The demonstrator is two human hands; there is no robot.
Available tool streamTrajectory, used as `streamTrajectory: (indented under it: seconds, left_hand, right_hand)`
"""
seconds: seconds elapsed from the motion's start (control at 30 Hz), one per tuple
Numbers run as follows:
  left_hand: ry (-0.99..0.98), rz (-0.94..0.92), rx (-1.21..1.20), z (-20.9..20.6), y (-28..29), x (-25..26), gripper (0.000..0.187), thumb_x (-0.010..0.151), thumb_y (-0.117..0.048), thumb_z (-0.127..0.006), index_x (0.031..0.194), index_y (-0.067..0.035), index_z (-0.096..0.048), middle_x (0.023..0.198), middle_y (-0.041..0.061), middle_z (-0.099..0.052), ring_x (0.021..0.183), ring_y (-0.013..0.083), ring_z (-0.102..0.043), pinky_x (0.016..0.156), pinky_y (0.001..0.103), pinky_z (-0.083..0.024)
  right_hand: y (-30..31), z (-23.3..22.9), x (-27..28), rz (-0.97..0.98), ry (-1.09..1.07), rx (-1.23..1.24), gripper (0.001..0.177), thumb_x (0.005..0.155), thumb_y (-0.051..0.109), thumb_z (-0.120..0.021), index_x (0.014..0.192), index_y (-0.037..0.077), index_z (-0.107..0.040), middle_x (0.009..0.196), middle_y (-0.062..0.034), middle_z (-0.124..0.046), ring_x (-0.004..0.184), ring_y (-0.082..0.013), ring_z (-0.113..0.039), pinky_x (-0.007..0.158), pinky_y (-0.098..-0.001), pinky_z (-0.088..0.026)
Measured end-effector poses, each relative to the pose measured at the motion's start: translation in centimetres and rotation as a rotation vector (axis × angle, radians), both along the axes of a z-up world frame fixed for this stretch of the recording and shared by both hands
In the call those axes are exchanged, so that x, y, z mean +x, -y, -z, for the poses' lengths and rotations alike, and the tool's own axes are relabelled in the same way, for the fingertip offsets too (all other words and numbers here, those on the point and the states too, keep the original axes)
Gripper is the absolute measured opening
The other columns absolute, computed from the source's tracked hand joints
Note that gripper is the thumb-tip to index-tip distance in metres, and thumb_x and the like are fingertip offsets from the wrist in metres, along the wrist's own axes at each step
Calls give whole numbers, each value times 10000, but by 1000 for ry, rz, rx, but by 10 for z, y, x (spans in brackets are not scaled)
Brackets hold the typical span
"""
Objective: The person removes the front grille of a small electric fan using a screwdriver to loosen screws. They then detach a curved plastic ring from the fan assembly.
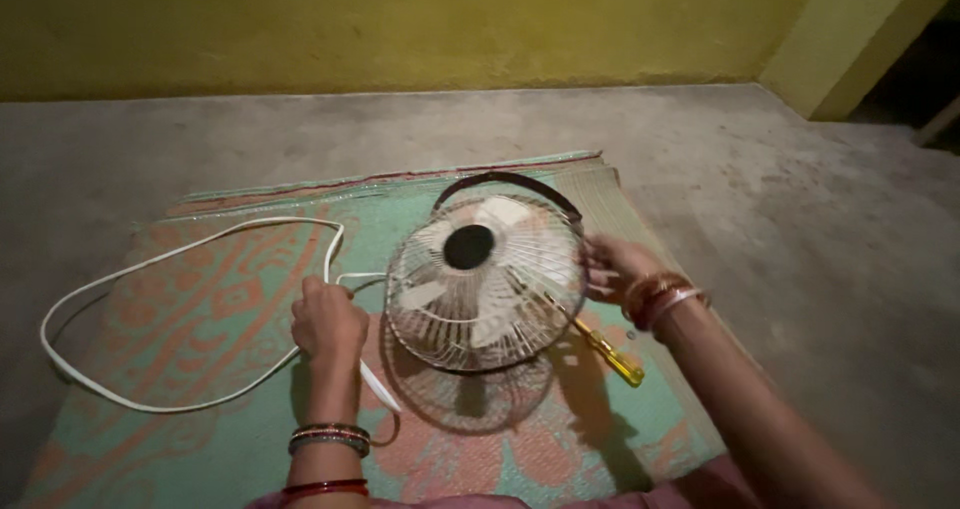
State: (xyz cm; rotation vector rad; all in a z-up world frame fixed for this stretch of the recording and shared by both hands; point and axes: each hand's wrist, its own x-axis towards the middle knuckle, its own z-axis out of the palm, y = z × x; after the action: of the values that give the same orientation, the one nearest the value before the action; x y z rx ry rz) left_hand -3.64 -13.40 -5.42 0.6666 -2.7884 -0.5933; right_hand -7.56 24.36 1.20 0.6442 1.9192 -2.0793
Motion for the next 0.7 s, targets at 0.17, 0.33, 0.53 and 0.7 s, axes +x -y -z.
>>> streamTrajectory:
  seconds: [0.17,0.33,0.53,0.7]
  left_hand:
    - [-28,7,8,-8,-1,8,288,856,-118,-693,1130,-165,-768,1314,103,-569,1244,387,-510,1026,528,-432]
    - [-587,195,-119,-31,-11,13,421,758,-142,-763,1178,-128,-733,1244,144,-644,1293,405,-504,1091,501,-422]
    - [-230,558,316,-78,-96,21,640,837,-470,-762,1391,-208,-575,1474,144,-472,1360,369,-457,1095,559,-427]
    - [-293,502,-48,-94,-128,41,1243,573,-627,-893,1584,-250,-276,1604,215,-276,1419,538,-257,1059,753,-256]
  right_hand:
    - [43,-29,-11,-191,-114,-50,169,942,216,-680,914,51,-667,818,-21,-667,633,-109,-573,646,-278,-578]
    - [68,-41,-13,-142,-185,140,189,907,163,-736,930,-14,-674,836,-48,-614,632,-125,-586,641,-289,-598]
    - [64,-43,-4,-128,-162,35,202,881,143,-736,985,-19,-677,944,-74,-655,733,-153,-639,698,-292,-624]
    - [77,-50,-6,-227,-207,-47,280,879,28,-631,1149,-13,-693,992,-73,-691,773,-141,-669,744,-298,-631]
